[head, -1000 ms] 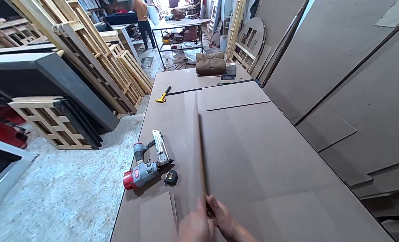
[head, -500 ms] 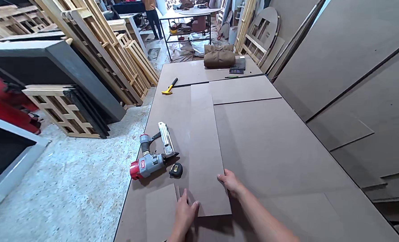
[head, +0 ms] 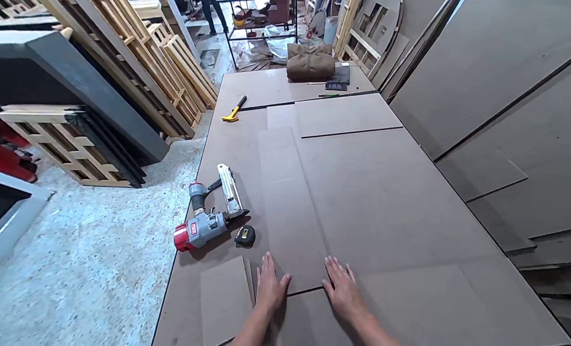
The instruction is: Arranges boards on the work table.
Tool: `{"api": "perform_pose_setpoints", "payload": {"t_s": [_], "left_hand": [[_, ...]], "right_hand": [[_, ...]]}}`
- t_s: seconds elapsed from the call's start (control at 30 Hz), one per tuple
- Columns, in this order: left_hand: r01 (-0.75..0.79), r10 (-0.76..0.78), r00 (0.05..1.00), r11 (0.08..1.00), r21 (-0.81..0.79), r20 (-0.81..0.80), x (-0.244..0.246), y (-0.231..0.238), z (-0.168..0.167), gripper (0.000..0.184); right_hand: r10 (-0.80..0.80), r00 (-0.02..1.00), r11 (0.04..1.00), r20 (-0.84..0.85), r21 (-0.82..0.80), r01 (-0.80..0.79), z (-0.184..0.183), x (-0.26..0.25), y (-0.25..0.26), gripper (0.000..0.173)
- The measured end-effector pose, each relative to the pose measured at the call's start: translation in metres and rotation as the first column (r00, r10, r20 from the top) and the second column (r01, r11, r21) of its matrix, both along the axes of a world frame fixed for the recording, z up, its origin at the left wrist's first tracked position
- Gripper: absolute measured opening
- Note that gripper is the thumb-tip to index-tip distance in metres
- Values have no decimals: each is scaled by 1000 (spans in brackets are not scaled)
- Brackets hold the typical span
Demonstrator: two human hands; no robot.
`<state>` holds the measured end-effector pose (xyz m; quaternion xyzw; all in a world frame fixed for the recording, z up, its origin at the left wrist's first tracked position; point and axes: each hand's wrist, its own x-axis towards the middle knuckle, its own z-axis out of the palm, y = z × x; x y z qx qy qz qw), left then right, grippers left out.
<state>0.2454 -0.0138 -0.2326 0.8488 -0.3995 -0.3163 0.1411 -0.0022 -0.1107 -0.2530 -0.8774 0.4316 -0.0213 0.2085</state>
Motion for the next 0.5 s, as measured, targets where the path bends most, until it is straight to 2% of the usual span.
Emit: {"api": "perform_pose_setpoints", "payload": {"t_s": [0.1,0.17,0.3,0.5], "left_hand": [[25,-25,999,1000,19,-21,4,-6,0,101],[33,-33,999,999,26,-22,6,-10,0,99],[6,-7,1000,1000,-27,-25,4,-10,-2,96],[-2,0,1000,997,-80,-26,15,-15,-12,91]], "right_hand": [[27,998,992,57,-123,-20,-18,-5,-1,63],[13,999,986,41,-167,-6,-20,-4,0,64],[-44,990,975,132,-209,72,-23,-7,3,60],[8,1000,986,8,-168,-7,-20,-5,0,58]]}}
